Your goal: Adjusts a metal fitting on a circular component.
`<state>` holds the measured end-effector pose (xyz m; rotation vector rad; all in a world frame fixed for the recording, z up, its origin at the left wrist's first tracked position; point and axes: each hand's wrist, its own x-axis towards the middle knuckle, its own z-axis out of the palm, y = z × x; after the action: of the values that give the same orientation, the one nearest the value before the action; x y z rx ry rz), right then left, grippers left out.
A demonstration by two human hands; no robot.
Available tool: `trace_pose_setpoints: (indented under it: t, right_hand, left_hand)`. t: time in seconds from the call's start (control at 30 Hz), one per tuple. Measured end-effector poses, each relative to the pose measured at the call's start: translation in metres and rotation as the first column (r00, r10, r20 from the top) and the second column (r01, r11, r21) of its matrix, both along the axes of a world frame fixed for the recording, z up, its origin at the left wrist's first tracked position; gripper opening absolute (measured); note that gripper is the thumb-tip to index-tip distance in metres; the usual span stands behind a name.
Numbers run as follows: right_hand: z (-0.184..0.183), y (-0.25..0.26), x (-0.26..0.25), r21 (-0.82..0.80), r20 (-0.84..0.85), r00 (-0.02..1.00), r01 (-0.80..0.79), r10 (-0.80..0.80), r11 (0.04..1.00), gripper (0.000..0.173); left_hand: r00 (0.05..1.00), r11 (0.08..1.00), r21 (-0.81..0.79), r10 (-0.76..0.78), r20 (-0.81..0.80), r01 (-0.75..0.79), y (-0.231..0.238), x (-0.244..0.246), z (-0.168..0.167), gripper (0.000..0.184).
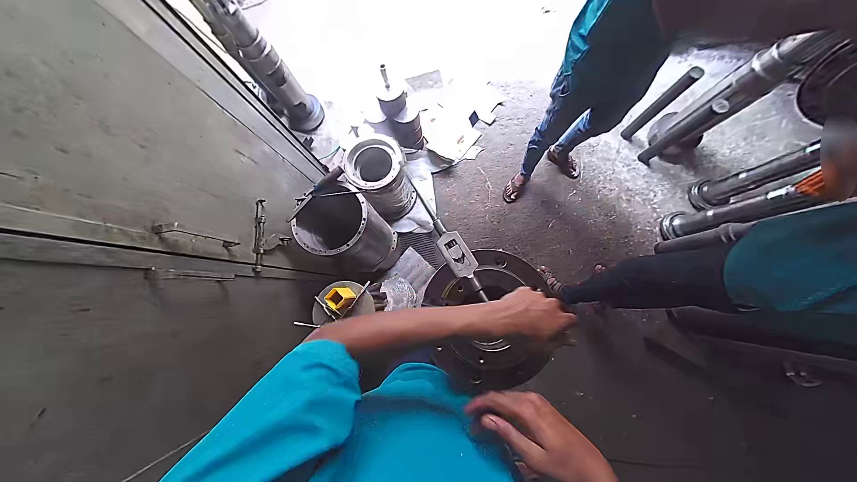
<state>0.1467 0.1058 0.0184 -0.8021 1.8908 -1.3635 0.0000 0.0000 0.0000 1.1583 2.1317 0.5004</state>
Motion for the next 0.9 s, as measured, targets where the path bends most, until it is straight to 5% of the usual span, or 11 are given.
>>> trace_pose_setpoints:
  t: [0.1, 0.17, 0.23, 0.33, 0.4, 0.47, 0.53, 0.6, 0.67, 0.77, 0.9]
  right_hand:
    - [0.013, 0.050, 0.023, -0.175, 0.058, 0.960, 0.281, -0.275, 0.944, 0.040]
    - [0.012, 0.073, 0.027, -0.158, 0.039, 0.850, 0.524, -0.525, 0.837, 0.042]
    - [0.005, 0.090, 0.032, -0.096, -0.041, 0.690, 0.717, -0.722, 0.691, 0.041]
    - [-0.002, 0.106, 0.040, -0.033, -0.126, 0.550, 0.830, -0.826, 0.557, 0.036]
    - [-0.006, 0.113, 0.050, -0.054, -0.091, 0.544, 0.833, -0.834, 0.550, 0.036]
    - [-0.011, 0.119, 0.060, -0.071, -0.044, 0.557, 0.826, -0.829, 0.559, 0.036]
    - [-0.022, 0.122, 0.067, -0.077, -0.019, 0.545, 0.835, -0.838, 0.545, 0.036]
    - [-0.033, 0.125, 0.072, -0.060, -0.003, 0.524, 0.850, -0.852, 0.523, 0.036]
    - [-0.043, 0.129, 0.080, -0.040, 0.023, 0.502, 0.864, -0.864, 0.501, 0.036]
    - [-0.061, 0.139, 0.101, 0.002, 0.092, 0.450, 0.892, -0.888, 0.452, 0.036]
    - [-0.084, 0.159, 0.132, 0.111, 0.196, 0.341, 0.924, -0.920, 0.366, 0.036]
  left_hand:
    - [0.991, 0.994, -0.024, 0.111, 0.074, -0.109, -0.072, 0.027, 0.009, 0.047]
    - [0.965, 0.980, -0.002, 0.197, 0.172, -0.199, -0.121, 0.035, 0.025, 0.045]
    - [0.903, 0.919, -0.179, 0.383, 0.192, -0.352, -0.167, 0.033, 0.039, 0.050]
    - [0.760, 0.674, -0.373, 0.629, -0.164, -0.638, -0.225, 0.017, 0.041, 0.058]
    - [0.649, 0.513, -0.399, 0.639, -0.413, -0.760, -0.232, -0.013, 0.049, 0.069]
    - [0.556, 0.453, -0.322, 0.664, -0.501, -0.831, -0.214, -0.053, 0.044, 0.073]
    - [0.527, 0.503, -0.171, 0.758, -0.383, -0.847, -0.168, -0.090, 0.025, 0.064]
    - [0.637, 0.633, -0.105, 0.732, -0.243, -0.767, -0.103, -0.095, 0.013, 0.057]
    - [0.744, 0.748, -0.142, 0.582, -0.330, -0.648, -0.048, -0.051, 0.018, 0.066]
    - [0.821, 0.864, -0.118, 0.409, -0.399, -0.489, -0.051, 0.023, 0.022, 0.064]
    - [0.898, 0.905, -0.129, 0.367, -0.240, -0.405, -0.086, 0.022, 0.032, 0.055]
